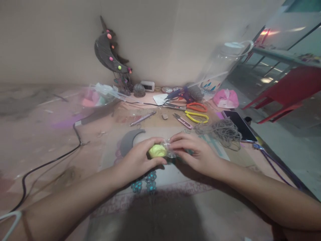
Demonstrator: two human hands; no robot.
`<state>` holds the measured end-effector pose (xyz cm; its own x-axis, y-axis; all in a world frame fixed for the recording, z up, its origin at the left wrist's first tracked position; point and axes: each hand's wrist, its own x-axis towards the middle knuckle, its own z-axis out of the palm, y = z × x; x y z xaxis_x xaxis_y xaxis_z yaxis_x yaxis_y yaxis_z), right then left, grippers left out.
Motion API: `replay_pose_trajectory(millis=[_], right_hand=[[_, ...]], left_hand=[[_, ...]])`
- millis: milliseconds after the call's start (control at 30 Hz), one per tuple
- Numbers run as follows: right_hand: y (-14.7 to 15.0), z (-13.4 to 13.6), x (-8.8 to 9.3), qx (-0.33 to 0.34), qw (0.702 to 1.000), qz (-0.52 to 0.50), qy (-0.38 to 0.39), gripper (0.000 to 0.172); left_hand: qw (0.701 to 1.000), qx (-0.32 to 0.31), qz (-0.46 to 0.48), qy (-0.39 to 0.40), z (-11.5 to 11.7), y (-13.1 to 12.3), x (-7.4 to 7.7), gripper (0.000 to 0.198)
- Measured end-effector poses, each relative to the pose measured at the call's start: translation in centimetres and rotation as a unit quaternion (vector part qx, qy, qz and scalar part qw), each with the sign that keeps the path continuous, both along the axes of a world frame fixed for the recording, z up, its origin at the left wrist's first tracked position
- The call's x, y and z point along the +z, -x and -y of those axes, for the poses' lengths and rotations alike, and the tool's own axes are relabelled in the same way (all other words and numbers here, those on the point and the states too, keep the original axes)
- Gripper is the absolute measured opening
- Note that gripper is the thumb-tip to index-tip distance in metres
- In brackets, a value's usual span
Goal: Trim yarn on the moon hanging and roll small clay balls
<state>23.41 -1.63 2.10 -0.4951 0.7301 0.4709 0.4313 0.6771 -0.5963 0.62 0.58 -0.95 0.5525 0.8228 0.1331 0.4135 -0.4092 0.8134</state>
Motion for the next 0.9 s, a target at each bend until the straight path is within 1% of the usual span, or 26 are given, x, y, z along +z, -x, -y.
replay_pose_trajectory(millis=[100, 167, 200, 333, 400, 467, 567, 633, 700, 800, 900], right_hand=[[0.0, 0.0, -0.3, 0.0, 1.0, 0.011, 0.027, 0.023], [0.1, 0.0, -0.4, -0.006, 0.999, 0.012, 0.047, 0.024], [0.1, 0.0, -0.3, -0.014, 0.998, 0.01, 0.056, 0.022], [0.3, 0.2, 0.1, -0.086, 0.992, -0.01, 0.089, 0.013], [0.4, 0.2, 0.3, -0.108, 0.989, -0.021, 0.095, 0.01], [0.4, 0.3, 0.4, -0.114, 0.99, -0.026, 0.085, 0.009], [0.2, 0.3, 0.6, -0.099, 0.994, -0.032, 0.04, 0.013], [0.0, 0.2, 0.9, -0.071, 0.997, -0.029, 0.007, 0.01], [-0.1, 0.1, 1.0, -0.048, 0.999, -0.018, -0.01, 0.009], [0.0, -0.1, 0.8, -0.032, 0.999, 0.002, 0.02, 0.013], [0.4, -0.2, 0.2, -0.019, 0.997, -0.006, 0.078, 0.006]], left_hand=[[1.0, -0.013, 0.0, 0.009, -0.1, 0.0, 0.1, 0.055], [1.0, -0.022, 0.003, 0.001, -0.1, 0.0, 0.2, 0.056], [1.0, -0.026, 0.004, -0.008, -0.1, 0.0, 0.3, 0.054], [0.999, -0.032, -0.012, -0.039, 0.1, 0.0, 0.5, 0.028], [0.999, -0.018, -0.022, -0.034, 0.2, -0.1, 0.7, 0.023], [1.0, 0.0, -0.02, -0.022, 0.3, -0.2, 0.8, 0.021], [1.0, 0.016, -0.011, 0.004, 0.3, -0.2, 0.9, 0.022], [0.999, 0.026, -0.007, 0.024, 0.3, -0.1, 0.8, 0.025], [0.999, 0.037, 0.0, 0.034, 0.2, -0.1, 0.8, 0.026], [0.998, 0.044, 0.009, 0.042, 0.2, -0.1, 0.8, 0.027], [0.998, 0.043, 0.01, 0.045, 0.3, -0.3, 0.9, 0.029]])
